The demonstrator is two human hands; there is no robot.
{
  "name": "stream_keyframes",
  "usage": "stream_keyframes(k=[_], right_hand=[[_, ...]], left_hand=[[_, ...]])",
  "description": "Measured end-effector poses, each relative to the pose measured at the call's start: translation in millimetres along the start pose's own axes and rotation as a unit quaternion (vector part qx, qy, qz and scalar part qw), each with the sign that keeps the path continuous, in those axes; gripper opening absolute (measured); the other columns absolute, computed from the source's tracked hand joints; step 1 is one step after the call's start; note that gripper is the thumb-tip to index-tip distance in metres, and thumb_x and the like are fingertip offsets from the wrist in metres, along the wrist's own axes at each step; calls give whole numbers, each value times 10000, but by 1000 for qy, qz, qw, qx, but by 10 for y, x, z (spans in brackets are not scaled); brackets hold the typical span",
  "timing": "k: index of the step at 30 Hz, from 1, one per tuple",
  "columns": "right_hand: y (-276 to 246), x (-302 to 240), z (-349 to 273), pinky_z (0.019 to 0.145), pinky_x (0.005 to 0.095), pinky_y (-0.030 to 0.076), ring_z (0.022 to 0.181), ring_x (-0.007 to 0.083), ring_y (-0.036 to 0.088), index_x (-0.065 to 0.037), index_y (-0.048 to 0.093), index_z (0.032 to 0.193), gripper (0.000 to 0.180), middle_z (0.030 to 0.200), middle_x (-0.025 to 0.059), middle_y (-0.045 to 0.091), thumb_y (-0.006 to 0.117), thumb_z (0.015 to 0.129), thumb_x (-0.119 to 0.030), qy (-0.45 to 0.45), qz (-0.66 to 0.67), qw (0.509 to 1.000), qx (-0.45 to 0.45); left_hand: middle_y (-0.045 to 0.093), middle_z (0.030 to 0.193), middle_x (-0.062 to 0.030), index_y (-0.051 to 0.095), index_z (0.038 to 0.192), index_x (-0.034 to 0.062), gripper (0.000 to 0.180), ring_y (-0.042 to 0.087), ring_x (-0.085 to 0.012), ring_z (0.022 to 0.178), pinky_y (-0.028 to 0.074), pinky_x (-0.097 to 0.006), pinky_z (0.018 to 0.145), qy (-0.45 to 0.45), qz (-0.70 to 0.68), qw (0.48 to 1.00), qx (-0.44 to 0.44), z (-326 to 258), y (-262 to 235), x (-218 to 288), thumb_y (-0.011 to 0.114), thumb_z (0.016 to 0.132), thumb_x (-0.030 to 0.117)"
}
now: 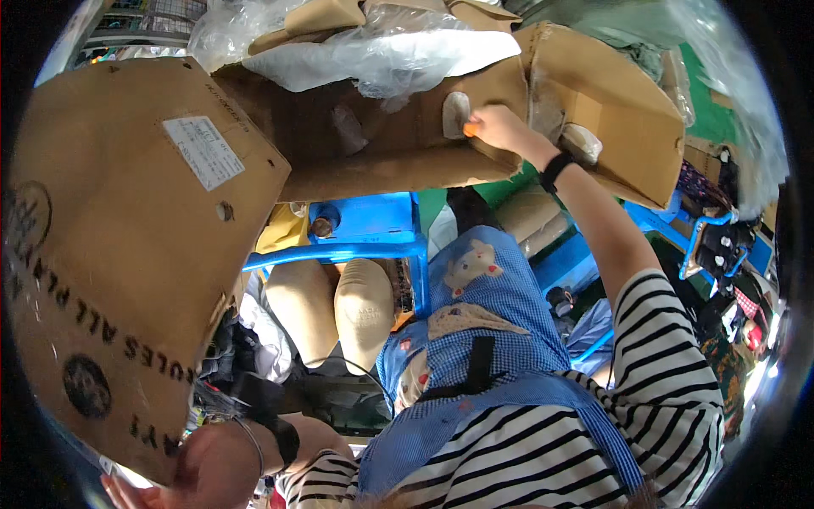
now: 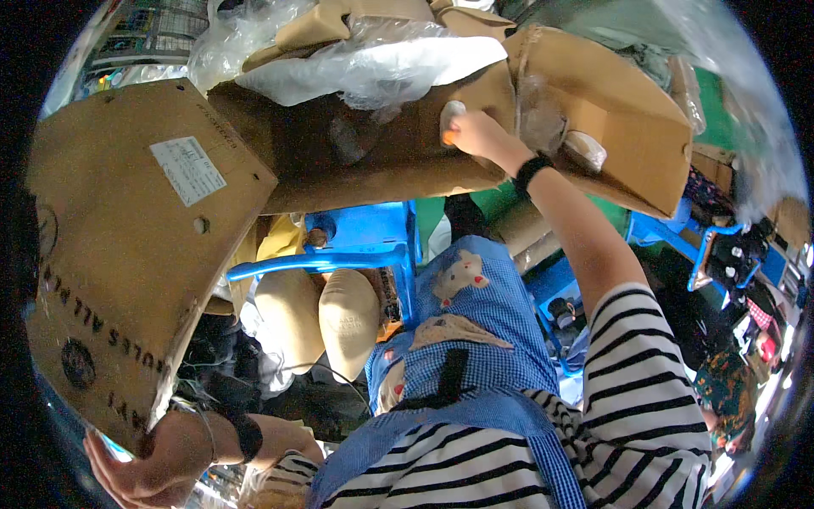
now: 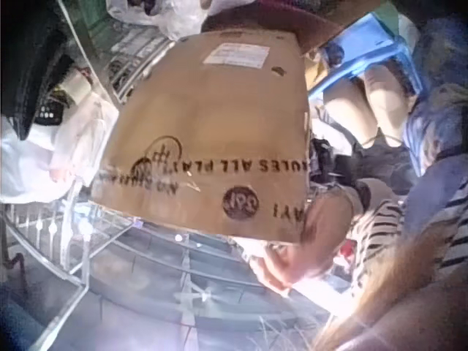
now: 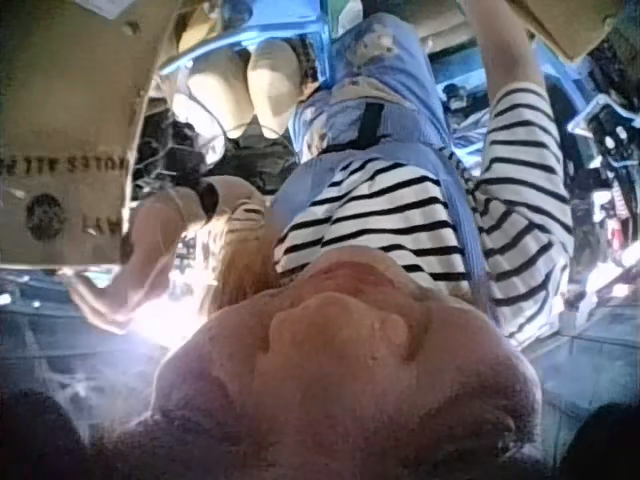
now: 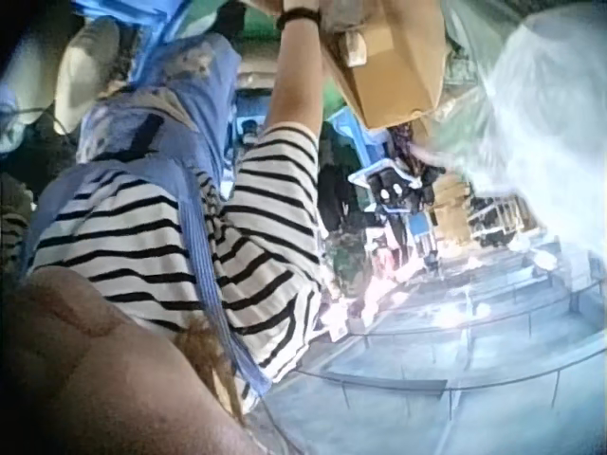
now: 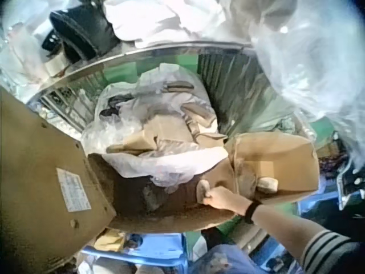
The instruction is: Stuffing and organizing shoe components during the manufacturing process.
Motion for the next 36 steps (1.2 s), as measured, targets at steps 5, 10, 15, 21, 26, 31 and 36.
stream_keyframes(k=[5,10,15,21,26,31,36], right_hand=[[369,329,140,728,432,492,822,360,614,-38,661,858,194,847,189,637,559,778,-182,23,-30,997,-62],[1316,102,1022,784,450,484,904,362,603,-53,654,923,250,928,200,635,567,826,-267,24,-104,979,-174],[2472,-257,1744,789,460,483,916,381,600,35,634,947,358,935,228,632,526,884,-301,-58,-57,965,-249],[3770,-348,2354,862,435,454,1058,369,545,45,580,1110,472,1120,268,561,550,872,-362,-193,-411,887,80],[4344,203,2602,852,419,460,1053,340,552,-22,588,1148,490,1151,217,570,609,814,-380,-92,80,980,156],[3663,167,2494,818,424,476,946,351,601,-68,575,1161,455,1021,187,633,604,813,-359,25,291,952,-96],[2446,751,1820,785,484,493,956,424,581,-42,591,1101,318,1095,224,593,529,841,-215,-23,-112,993,-29]], left_hand=[[648,923,-196,607,969,-65,426,632,-269,820,515,-351,759,-71,47,993,-79,-489,193,173,396,960,304],[644,927,-200,604,977,-67,428,629,-276,827,513,-356,763,-57,57,991,-107,-1158,483,328,402,956,309],[640,932,-204,600,985,-69,430,626,-282,833,510,-362,766,-39,48,982,-176,-2078,792,518,408,951,314],[635,937,-208,596,994,-71,434,622,-290,840,508,-368,770,10,20,962,-273,-2741,1096,683,415,946,320],[631,941,-212,593,1002,-73,438,619,-297,846,505,-374,773,1,-17,946,-324,-3092,1217,818,421,942,325],[627,946,-216,589,1010,-75,442,616,-303,853,503,-379,777,-52,-52,933,-352,-3206,1186,920,427,938,330],[623,950,-220,586,1017,-77,447,613,-309,859,500,-385,780,-79,-61,934,-343,-2991,1207,896,433,933,335]])
Point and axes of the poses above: each hand's wrist, its own z-axis towards the middle knuckle, its own y-axis out of the palm, x = y × z, the point moved 2 cm from there along z, towards the middle knuckle
